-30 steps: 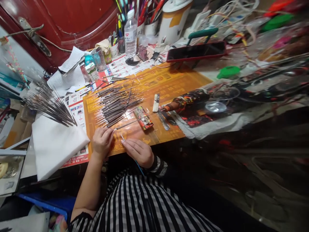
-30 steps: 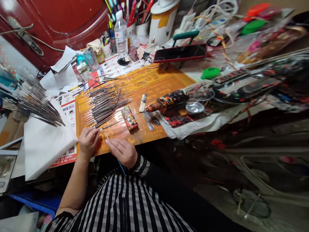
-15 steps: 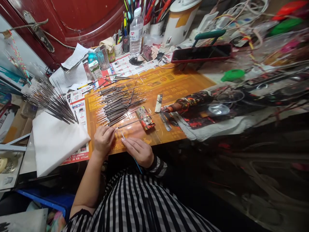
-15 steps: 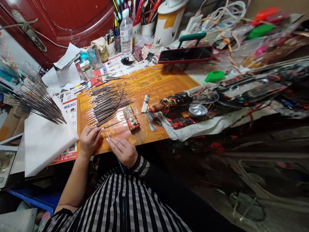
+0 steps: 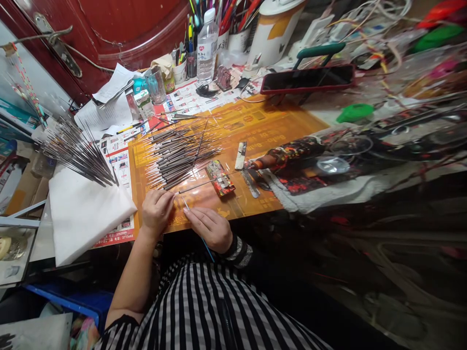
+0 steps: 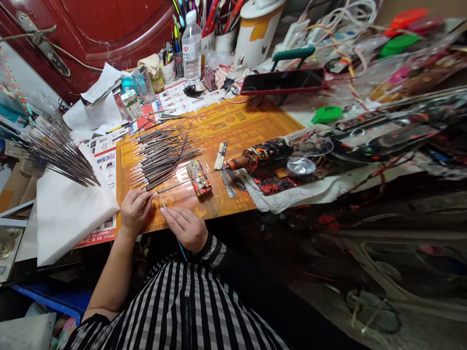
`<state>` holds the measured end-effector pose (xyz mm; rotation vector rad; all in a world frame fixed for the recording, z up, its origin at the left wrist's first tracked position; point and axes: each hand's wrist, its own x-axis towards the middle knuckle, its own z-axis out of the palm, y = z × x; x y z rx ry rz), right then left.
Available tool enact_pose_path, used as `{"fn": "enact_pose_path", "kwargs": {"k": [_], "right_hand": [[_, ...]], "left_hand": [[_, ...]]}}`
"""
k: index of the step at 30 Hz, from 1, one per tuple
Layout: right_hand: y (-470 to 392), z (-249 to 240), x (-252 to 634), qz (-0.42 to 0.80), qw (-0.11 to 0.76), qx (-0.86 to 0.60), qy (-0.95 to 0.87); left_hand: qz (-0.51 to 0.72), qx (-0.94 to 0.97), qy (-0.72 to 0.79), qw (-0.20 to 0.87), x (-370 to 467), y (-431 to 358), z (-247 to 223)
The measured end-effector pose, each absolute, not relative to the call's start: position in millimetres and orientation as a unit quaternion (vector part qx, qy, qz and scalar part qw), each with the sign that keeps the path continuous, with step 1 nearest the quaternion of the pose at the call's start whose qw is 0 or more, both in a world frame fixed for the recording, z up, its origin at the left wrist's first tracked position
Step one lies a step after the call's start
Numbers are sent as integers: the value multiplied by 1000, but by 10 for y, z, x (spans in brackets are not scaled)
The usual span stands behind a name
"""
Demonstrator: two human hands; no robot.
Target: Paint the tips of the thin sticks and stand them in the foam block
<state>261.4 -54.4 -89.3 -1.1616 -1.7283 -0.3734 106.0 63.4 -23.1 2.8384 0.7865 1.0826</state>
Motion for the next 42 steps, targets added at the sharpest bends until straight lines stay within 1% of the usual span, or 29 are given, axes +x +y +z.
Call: {"fn": "enact_pose_path", "kwargs": {"k": [29,42], "right_hand": [[-543,-892,2611,-164,475,-482,-718],[-586,-951,2664,-139,494,-452,-730]], "left_hand": [[350,905,241,-11,1070,633,-218],[351,905,241,-21,1051,641,-275]]}}
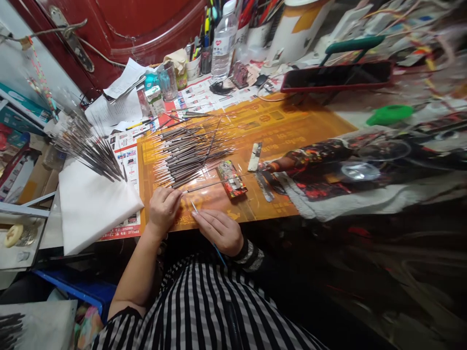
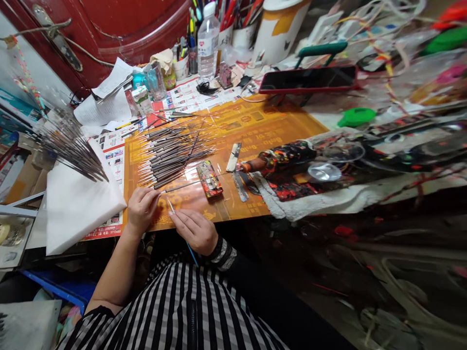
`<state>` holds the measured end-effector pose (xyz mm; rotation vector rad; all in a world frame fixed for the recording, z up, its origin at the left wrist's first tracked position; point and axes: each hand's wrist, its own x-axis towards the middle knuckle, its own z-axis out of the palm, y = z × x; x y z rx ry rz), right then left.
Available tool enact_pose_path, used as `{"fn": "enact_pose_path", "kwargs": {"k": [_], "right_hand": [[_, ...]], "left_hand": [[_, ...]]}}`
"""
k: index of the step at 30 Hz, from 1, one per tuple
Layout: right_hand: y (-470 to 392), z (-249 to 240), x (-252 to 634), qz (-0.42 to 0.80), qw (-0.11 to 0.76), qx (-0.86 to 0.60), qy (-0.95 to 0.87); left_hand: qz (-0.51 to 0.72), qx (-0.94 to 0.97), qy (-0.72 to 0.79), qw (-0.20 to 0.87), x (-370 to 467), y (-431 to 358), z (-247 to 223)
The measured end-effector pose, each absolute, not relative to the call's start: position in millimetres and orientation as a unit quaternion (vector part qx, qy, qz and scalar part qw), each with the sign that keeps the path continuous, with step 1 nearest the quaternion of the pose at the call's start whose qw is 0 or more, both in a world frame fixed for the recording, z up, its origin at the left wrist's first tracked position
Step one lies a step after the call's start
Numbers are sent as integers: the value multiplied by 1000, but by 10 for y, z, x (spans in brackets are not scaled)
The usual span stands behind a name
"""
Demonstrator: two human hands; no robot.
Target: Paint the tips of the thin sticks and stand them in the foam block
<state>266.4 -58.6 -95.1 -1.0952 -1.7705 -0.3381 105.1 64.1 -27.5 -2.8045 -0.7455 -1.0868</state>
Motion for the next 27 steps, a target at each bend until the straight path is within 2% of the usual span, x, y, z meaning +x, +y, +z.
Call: {"fn": "enact_pose_path", "kwargs": {"k": [5,14,19,27], "right_hand": [[-623,-952,2707,-136,498,-423,-745],[-629,-959,2701,-151,500,-408,-749],[-619,-942,2706,-151,499,-412,-748],[-623,-960,2719,-140,500,-408,-751]], "left_hand": [[-341,-898,-268,73,943,568,-158],[-408,-807,-423,62,148,740,152],[-397,-757,-517,50,15,957,163],[-376,-751,-540,61,30,1120,96]]}}
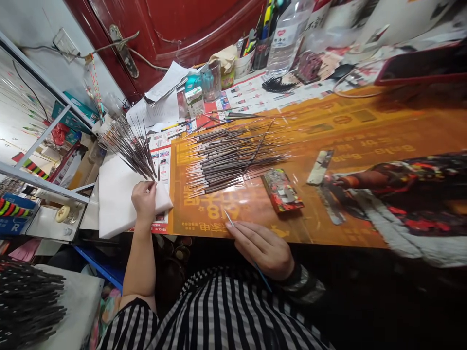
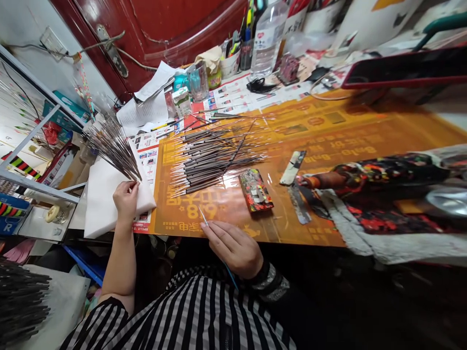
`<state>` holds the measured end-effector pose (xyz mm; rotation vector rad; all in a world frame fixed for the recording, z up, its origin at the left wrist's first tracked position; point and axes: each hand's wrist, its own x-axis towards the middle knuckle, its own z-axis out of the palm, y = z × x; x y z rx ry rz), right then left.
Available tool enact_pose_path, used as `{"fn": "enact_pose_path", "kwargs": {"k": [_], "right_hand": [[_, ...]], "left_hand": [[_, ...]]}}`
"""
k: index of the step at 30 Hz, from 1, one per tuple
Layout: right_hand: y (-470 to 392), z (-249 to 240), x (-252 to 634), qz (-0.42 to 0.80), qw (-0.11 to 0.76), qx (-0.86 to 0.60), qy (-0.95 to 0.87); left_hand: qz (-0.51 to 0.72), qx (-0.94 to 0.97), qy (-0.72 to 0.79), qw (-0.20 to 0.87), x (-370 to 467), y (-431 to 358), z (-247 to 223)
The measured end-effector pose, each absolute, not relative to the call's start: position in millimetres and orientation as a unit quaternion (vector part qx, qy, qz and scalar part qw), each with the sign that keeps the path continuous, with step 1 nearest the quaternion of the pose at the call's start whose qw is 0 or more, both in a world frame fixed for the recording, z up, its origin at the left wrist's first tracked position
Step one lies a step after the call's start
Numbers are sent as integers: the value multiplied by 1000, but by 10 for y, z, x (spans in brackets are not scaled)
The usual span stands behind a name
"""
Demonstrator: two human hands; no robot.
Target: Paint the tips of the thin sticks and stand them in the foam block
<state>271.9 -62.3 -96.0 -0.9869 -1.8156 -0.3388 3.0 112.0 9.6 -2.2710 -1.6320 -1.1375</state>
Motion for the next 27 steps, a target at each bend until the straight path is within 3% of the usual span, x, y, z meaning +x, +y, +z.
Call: {"fn": "enact_pose_path", "kwargs": {"k": [9,16,22,27], "right_hand": [[-620,-878,2675,-99,531,-418,-730],[-856,-484,2975,-58,589,-460,-662],[-1297,-180,3732,-143,588,-621,-498],[-1598,-15,4403,-168,608,-707,-320]], "left_hand": [[-325,-753,-570,54,10,1179,89],[-278,-761,-557,182,172,1021,181],[-220,-900,-374,44,776,880,77],[-194,-915,-348,58,1025,1019,-129]]}}
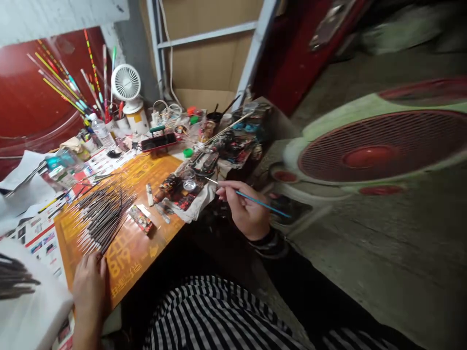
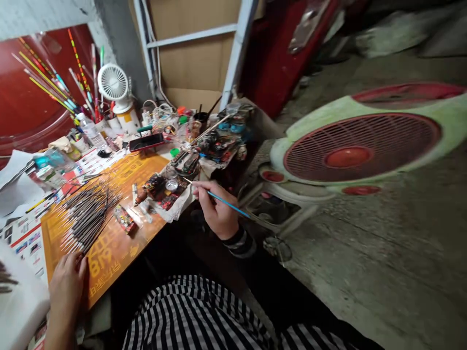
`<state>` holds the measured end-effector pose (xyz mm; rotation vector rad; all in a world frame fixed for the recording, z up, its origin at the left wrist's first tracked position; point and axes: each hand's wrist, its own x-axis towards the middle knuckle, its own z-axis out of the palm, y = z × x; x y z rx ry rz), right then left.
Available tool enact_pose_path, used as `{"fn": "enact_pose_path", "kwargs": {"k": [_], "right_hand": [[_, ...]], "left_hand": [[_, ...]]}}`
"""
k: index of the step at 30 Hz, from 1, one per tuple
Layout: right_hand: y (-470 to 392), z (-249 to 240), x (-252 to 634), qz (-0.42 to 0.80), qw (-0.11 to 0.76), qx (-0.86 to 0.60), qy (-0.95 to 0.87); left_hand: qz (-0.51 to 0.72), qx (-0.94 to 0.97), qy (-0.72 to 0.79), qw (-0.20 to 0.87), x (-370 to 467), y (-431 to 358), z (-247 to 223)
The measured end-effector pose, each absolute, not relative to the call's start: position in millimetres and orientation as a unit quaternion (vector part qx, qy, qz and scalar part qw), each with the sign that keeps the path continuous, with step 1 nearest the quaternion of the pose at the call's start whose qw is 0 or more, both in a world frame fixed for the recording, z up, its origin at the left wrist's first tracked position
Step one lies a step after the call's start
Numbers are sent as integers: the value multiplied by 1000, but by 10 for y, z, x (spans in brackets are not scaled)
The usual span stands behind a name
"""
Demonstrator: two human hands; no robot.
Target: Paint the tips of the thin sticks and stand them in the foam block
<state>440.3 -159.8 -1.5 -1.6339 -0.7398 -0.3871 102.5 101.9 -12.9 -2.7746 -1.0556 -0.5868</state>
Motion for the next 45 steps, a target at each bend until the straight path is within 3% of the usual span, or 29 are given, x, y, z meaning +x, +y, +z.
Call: {"fn": "enact_pose_path", "kwargs": {"k": [8,15,22,45], "right_hand": [[-1450,6,4722,-98,585,-727,-345],[-1166,-128,4785,-120,520,-745,-401],[-1072,-214,4824,-127,484,-757,-420],[-1251,-89,4792,-54,536,-758,-367]], "left_hand": [[-213,-911,-335,112,992,1079,-246],[-235,-902,-352,82,1024,1038,-267],[-255,-900,-331,123,1016,1047,-283],[-296,-877,-319,204,593,1069,-203]]}}
